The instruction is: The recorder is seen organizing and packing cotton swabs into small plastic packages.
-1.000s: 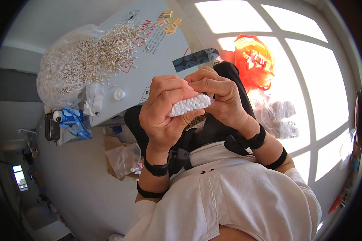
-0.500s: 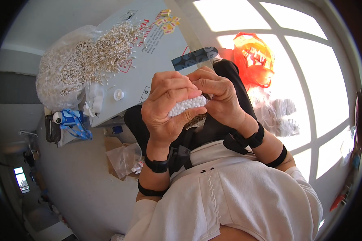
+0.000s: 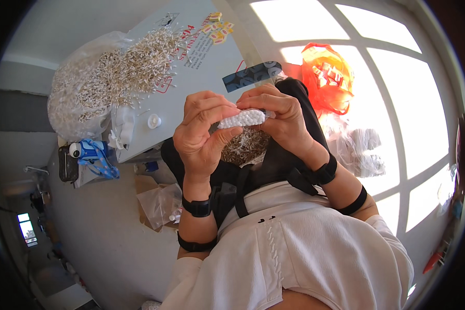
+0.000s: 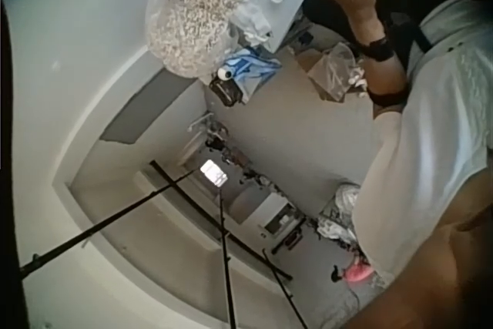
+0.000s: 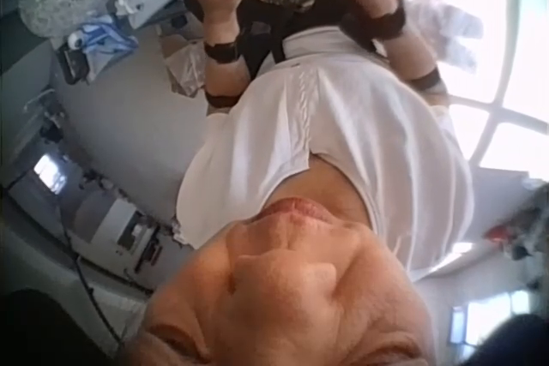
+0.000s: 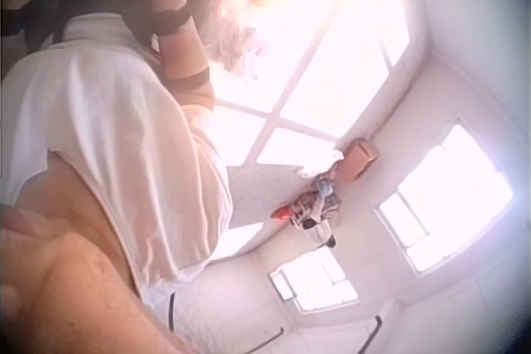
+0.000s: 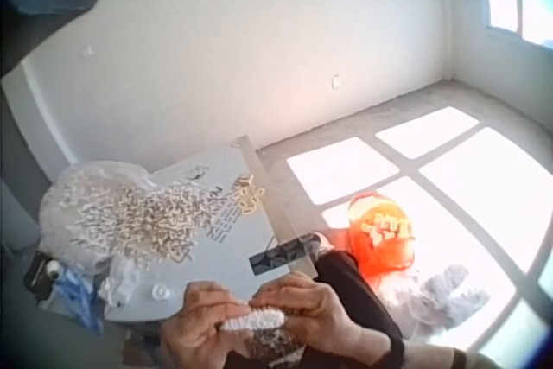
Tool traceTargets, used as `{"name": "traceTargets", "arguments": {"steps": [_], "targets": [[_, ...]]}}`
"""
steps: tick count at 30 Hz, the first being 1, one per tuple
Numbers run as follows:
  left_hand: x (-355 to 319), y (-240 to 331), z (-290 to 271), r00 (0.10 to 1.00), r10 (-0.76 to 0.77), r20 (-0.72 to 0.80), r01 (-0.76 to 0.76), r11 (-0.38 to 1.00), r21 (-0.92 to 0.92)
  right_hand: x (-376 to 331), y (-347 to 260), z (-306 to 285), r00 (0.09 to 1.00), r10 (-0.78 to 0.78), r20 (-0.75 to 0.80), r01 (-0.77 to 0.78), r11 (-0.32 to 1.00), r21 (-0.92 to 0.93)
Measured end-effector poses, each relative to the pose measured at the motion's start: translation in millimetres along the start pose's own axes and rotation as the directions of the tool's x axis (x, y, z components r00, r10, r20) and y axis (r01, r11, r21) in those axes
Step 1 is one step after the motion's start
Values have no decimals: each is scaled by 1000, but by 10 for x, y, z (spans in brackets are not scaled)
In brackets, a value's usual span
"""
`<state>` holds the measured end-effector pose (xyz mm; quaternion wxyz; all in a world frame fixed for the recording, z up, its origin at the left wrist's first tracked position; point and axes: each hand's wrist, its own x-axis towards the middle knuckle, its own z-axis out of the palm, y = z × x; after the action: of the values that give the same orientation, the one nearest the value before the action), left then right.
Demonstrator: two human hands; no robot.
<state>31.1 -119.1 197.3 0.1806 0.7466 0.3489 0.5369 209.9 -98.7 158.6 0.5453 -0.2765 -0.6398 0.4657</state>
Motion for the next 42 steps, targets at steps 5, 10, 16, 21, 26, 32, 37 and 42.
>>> {"name": "traceTargets", "arguments": {"steps": [5, 10, 16, 21, 26, 32, 37, 42], "targets": [[-26, -25, 31, 1000, -29, -4, 28, 999, -41, 1, 69, 21, 999, 35, -5, -35, 999, 39], [-17, 3, 63, 995, -104, -7, 104, 994, -12, 18, 96, 6, 1000, 5, -12, -6, 999, -44], [-60, -62, 124, 999, -25, 35, 22, 996, 84, 45, 68, 18, 982, -184, -32, 166, 941, -295], [-48, -56, 144, 1000, -6, 27, 3, 992, 130, 56, 51, 17, 947, -318, -55, 259, 849, -460], [-97, -112, 130, 995, -102, -19, 104, 986, 130, 69, 48, -33, 882, -471, -17, 376, 724, -579], [-102, -207, 136, 994, -110, 11, 109, 991, 81, 65, 122, -63, 852, -524, 16, 404, 636, -658], [-113, -275, 181, 989, -142, 38, 142, 990, 22, 82, 188, -123, 897, -442, 26, 370, 716, -592], [-212, -363, 218, 824, -562, 76, 547, 753, -367, 9, 289, -105, 969, 243, 32, -243, 970, -22]]}}
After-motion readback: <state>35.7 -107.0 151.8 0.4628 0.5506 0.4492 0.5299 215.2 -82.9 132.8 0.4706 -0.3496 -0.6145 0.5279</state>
